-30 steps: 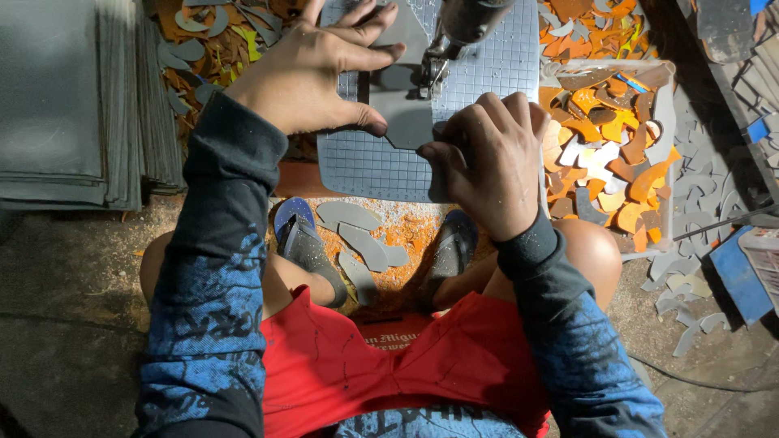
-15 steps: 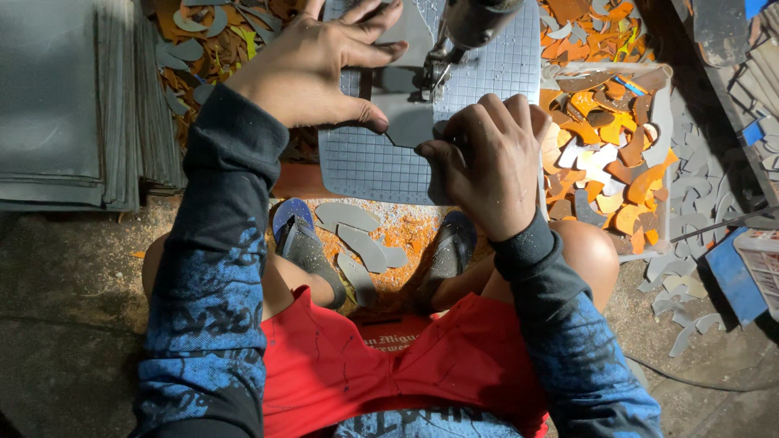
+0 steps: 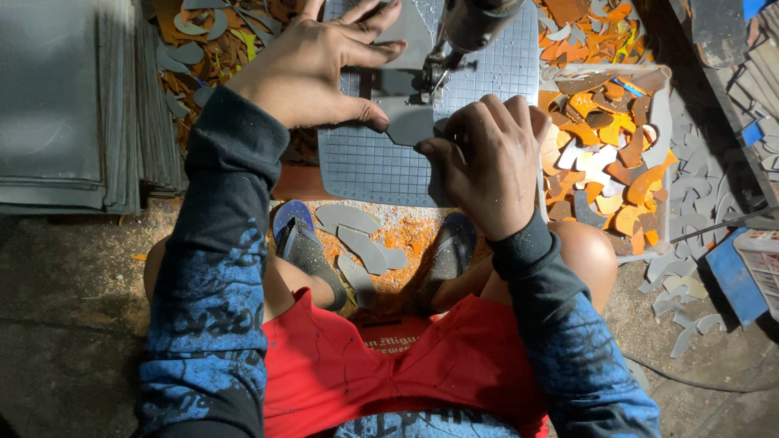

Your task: The person sits on the floor and uses a vertical cutting machine to cut shapes from gray rubber sheets. They guide the material under the blade, rotate the pieces, and remove cut sections, repeating the process with multiple sheets.

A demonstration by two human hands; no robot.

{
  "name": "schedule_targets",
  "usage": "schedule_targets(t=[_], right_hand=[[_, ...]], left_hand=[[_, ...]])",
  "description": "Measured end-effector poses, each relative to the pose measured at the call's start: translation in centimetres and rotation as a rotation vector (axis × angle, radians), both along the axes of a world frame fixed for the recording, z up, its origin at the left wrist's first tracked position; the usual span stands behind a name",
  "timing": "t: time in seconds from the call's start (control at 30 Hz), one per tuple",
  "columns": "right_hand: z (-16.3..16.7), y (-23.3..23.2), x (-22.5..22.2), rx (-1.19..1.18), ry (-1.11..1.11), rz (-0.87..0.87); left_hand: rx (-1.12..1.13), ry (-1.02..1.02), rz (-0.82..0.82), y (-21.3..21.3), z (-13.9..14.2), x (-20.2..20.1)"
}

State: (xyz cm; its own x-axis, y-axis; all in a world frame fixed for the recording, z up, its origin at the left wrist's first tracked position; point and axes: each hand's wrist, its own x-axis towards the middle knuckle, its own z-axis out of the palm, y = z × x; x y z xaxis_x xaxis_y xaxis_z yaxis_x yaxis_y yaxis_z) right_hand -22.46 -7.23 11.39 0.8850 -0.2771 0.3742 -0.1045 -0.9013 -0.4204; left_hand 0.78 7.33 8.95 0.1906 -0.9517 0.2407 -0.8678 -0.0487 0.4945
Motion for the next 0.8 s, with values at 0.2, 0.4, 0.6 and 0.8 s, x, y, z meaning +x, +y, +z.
schedule_targets(t=[0.2, 0.4, 0.6, 0.8], right_hand=[[-0.18, -0.02, 0.0, 0.012, 0.005, -0.032], [-0.39, -0.14, -0.01, -0.045, -0.008, -0.048], [-0.52, -0.35, 0.02, -0.045, -0.013, -0.074], [-0.91, -0.63, 0.08, -0.05, -0.015, -0.085]], left_hand=[[0.02, -0.006, 0.056, -0.05, -0.03, -0.31], [0.011, -0.037, -0.017, -0.17, -0.02, -0.1], [0.046, 0.005, 0.055, 0.02, 0.07, -0.61], [0.015, -0.018, 0.063, 0.32, -0.16, -0.8]])
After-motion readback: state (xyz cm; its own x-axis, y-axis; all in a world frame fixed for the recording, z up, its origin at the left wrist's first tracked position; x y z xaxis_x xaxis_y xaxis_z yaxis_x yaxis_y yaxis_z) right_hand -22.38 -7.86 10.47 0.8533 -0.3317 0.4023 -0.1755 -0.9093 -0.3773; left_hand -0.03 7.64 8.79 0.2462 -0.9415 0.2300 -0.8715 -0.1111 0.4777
